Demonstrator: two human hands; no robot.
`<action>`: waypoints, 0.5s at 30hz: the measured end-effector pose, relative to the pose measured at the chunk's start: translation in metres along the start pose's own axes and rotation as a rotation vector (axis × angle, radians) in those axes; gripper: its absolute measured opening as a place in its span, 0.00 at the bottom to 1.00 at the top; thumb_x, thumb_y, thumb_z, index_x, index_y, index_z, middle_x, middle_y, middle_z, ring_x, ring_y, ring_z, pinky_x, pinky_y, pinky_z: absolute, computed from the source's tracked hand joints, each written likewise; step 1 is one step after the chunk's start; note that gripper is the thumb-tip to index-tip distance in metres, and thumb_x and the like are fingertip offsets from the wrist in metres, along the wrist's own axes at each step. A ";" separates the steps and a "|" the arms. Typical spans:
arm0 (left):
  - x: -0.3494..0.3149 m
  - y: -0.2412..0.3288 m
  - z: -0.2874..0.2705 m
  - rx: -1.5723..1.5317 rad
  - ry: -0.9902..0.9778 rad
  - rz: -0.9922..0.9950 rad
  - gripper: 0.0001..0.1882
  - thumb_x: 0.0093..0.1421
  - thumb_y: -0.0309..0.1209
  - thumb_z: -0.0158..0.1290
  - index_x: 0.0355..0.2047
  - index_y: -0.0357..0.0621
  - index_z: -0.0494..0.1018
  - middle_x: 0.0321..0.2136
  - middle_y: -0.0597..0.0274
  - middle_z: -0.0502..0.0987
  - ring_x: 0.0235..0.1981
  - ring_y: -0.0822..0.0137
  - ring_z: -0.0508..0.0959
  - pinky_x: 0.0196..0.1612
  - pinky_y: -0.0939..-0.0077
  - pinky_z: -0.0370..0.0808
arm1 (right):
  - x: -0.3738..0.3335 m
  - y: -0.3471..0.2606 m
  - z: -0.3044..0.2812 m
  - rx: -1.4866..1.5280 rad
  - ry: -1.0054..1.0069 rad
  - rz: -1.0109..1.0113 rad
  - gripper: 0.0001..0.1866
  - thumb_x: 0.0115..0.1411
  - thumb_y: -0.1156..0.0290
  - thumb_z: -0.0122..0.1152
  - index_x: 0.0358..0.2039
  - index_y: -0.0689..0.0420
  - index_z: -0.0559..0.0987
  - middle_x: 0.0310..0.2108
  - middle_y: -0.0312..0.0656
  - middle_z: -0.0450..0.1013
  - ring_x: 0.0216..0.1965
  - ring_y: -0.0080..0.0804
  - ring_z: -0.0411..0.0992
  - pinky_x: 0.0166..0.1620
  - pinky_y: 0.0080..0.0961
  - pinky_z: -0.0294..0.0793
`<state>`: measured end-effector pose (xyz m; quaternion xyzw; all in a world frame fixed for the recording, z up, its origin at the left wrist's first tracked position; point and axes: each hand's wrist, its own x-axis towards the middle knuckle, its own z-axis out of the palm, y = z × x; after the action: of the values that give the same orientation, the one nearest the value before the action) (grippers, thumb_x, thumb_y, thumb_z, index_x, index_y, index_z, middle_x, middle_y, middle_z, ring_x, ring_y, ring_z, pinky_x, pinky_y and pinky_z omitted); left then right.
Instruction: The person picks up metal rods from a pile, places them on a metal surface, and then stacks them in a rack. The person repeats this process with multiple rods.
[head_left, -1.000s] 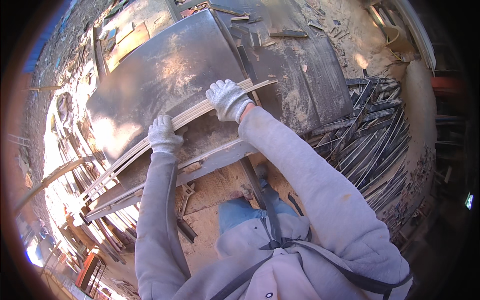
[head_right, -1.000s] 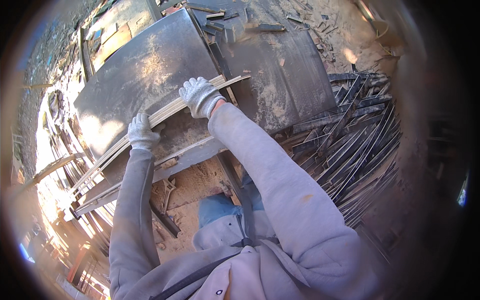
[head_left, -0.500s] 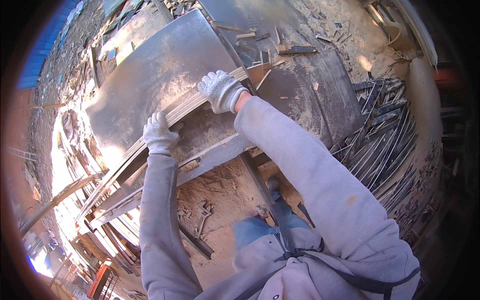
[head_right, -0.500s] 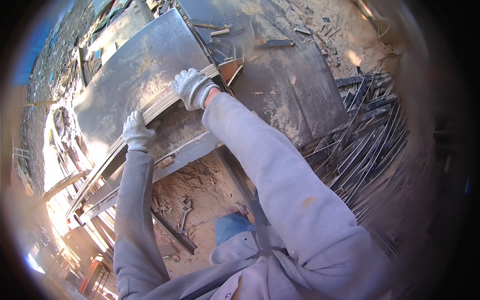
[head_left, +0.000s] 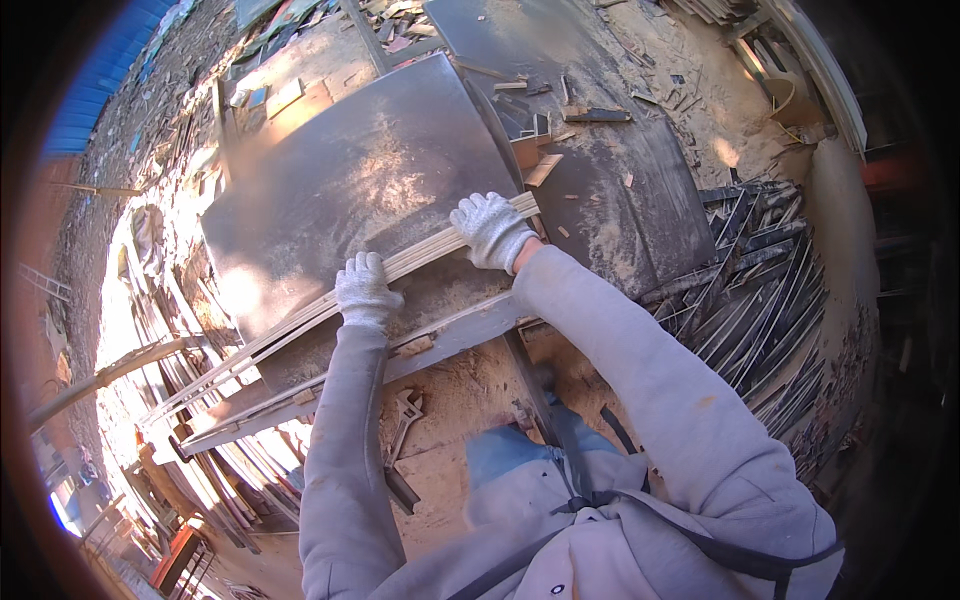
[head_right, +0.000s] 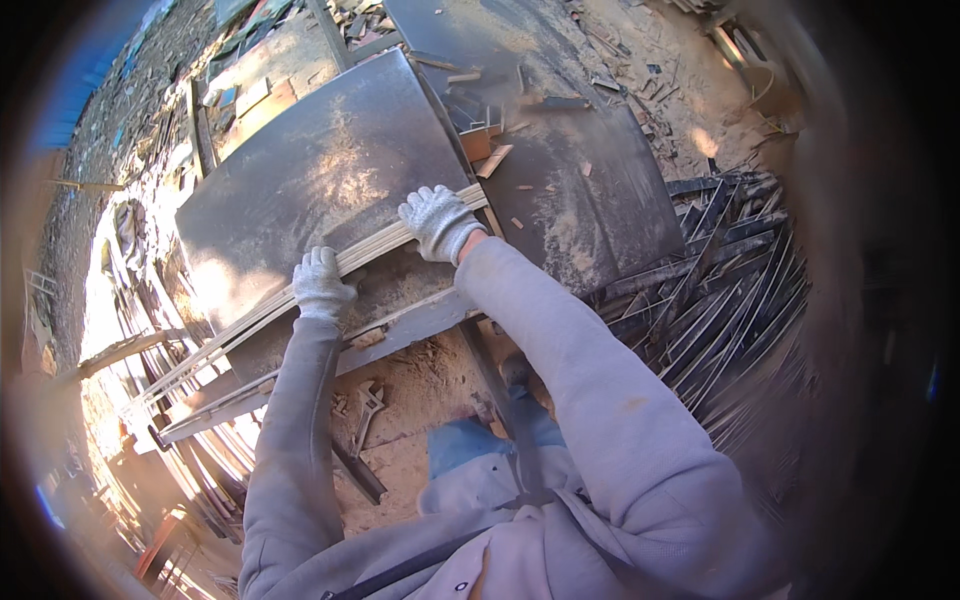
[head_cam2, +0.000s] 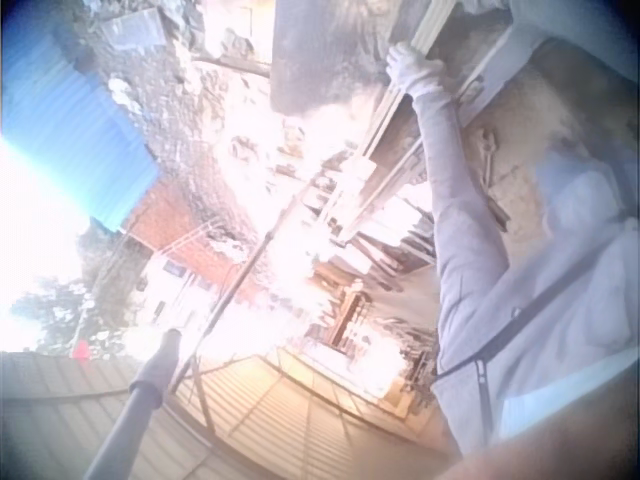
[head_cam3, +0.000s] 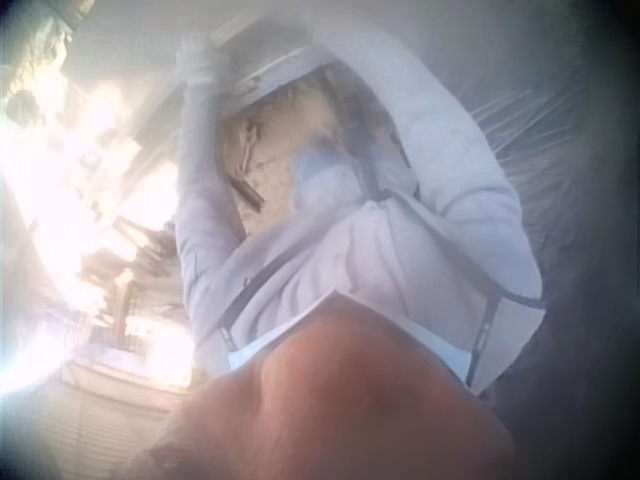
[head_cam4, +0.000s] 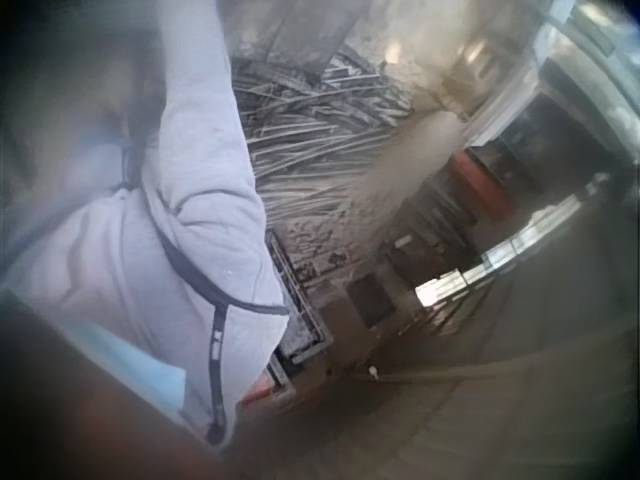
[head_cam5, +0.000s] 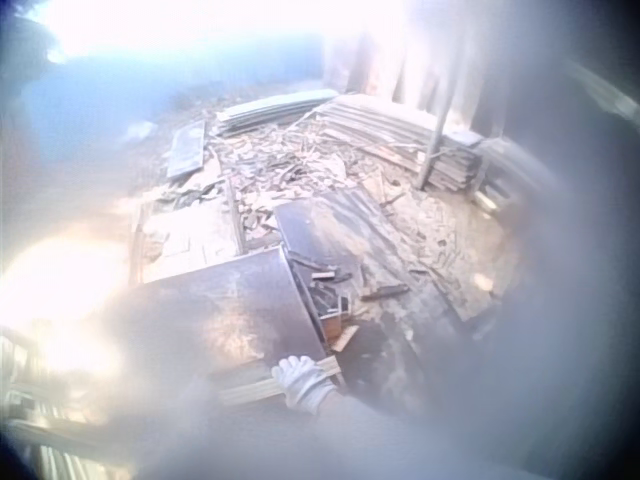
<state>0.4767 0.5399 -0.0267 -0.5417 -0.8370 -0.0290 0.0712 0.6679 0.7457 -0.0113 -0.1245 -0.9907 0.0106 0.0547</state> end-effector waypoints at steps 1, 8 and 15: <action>-0.004 -0.006 0.001 0.008 -0.025 -0.013 0.33 0.44 0.50 0.73 0.41 0.47 0.71 0.41 0.56 0.74 0.46 0.51 0.77 0.45 0.55 0.73 | 0.005 -0.003 0.000 0.009 -0.015 -0.021 0.25 0.50 0.57 0.72 0.46 0.53 0.78 0.44 0.43 0.74 0.48 0.41 0.74 0.49 0.42 0.72; 0.003 0.014 -0.039 -0.408 -0.074 0.023 0.42 0.46 0.56 0.72 0.52 0.42 0.69 0.49 0.52 0.74 0.56 0.49 0.74 0.63 0.52 0.68 | -0.016 0.032 0.004 0.271 0.079 -0.046 0.20 0.39 0.68 0.72 0.36 0.54 0.76 0.36 0.46 0.73 0.41 0.50 0.74 0.44 0.45 0.73; -0.029 0.002 -0.101 -1.048 0.829 -1.695 0.66 0.48 0.62 0.73 0.72 0.32 0.51 0.66 0.33 0.59 0.70 0.44 0.61 0.73 0.56 0.61 | -0.116 0.153 -0.157 0.081 0.015 -0.073 0.28 0.40 0.59 0.80 0.39 0.56 0.75 0.34 0.46 0.72 0.39 0.50 0.73 0.42 0.46 0.72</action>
<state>0.4988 0.5016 0.0691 0.3031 -0.7337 -0.6046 0.0653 0.8344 0.8666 0.1268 -0.0862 -0.9928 0.0480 0.0676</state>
